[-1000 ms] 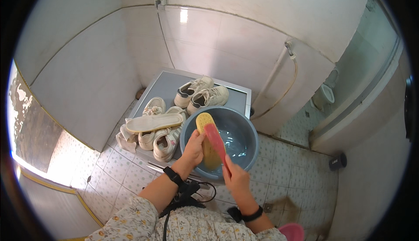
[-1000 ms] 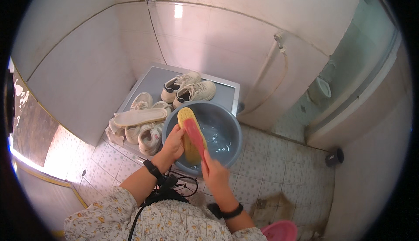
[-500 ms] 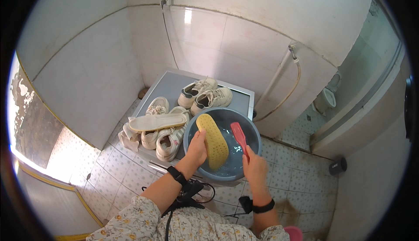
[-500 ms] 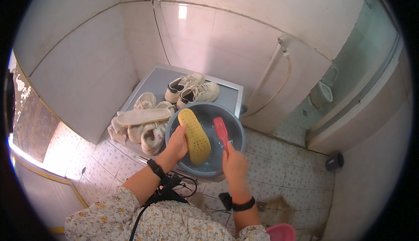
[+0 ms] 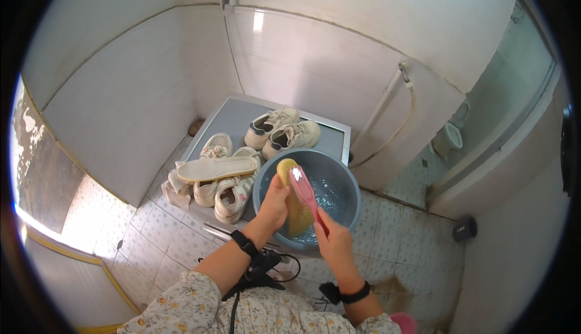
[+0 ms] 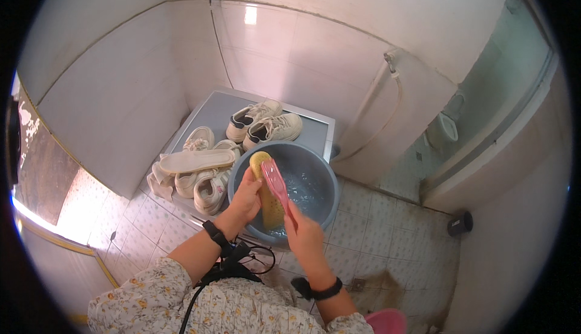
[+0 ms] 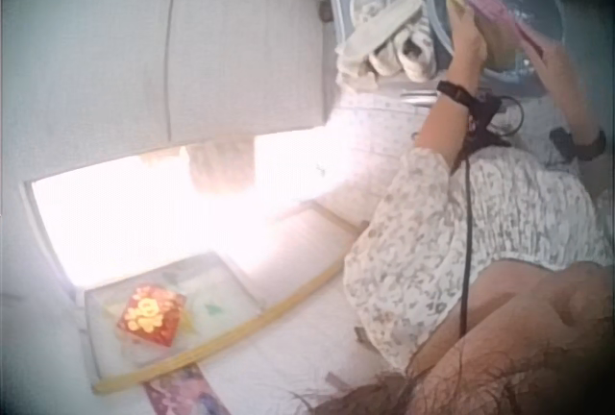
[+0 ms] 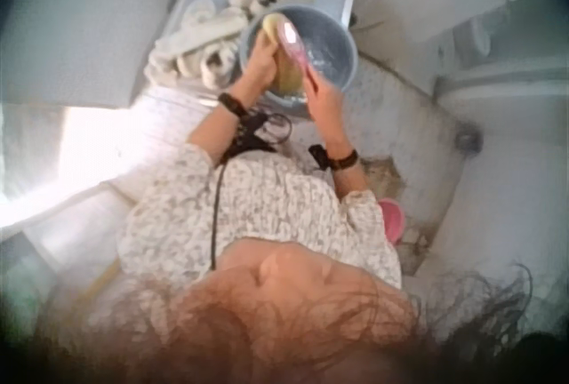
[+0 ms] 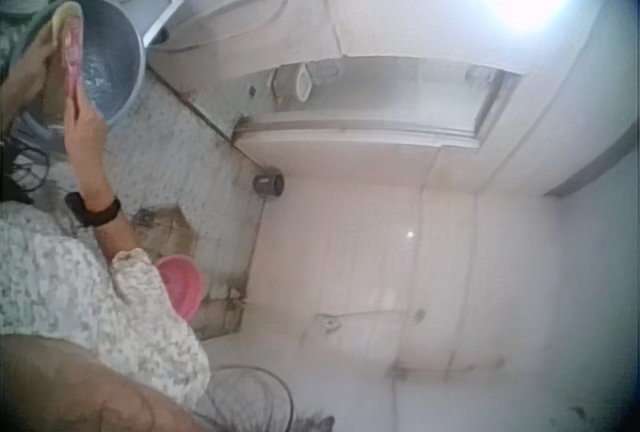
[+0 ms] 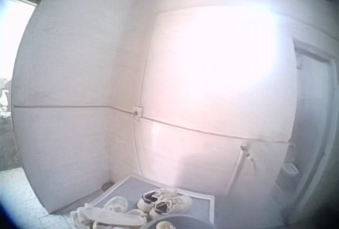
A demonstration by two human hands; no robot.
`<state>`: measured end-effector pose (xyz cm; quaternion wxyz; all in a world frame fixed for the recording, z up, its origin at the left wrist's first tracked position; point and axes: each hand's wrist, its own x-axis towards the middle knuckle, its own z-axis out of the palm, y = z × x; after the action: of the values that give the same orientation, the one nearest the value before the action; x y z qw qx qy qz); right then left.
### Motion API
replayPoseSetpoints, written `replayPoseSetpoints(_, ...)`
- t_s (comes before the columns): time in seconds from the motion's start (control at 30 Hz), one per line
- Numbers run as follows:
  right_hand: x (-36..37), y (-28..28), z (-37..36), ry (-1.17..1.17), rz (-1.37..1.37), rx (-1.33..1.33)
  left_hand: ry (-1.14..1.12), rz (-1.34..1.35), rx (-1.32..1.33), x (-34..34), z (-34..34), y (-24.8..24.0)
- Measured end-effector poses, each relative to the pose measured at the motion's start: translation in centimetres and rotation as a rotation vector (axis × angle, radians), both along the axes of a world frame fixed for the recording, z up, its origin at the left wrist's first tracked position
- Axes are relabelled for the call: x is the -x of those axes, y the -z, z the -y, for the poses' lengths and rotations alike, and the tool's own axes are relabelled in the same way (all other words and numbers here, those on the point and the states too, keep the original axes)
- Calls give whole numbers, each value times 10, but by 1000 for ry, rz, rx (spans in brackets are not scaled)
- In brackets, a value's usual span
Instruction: The person cleans a shoe insole by hand using a brush and a basin of water.
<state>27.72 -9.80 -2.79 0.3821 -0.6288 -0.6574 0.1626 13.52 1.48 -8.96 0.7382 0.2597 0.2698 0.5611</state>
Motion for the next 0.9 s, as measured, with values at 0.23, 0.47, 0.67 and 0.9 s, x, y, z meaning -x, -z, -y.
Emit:
replayPoseSetpoints(0.23, 0, 17, -13, -8, -234, -30, 33, 24, 51, 3, 6, -11)
replayPoseSetpoints(0.47, 0, -2, 2, 11, -138, 4, 107, -59, 19, -2, 9, -12)
replayPoseSetpoints(0.67, 4, 9, -5, 31, 218, -130, 132, -76, -31, -4, 8, -1)
replayPoseSetpoints(0.9, 0, 27, 49, -10, 204, -147, 142, 236, 271, 8, 5, 0)
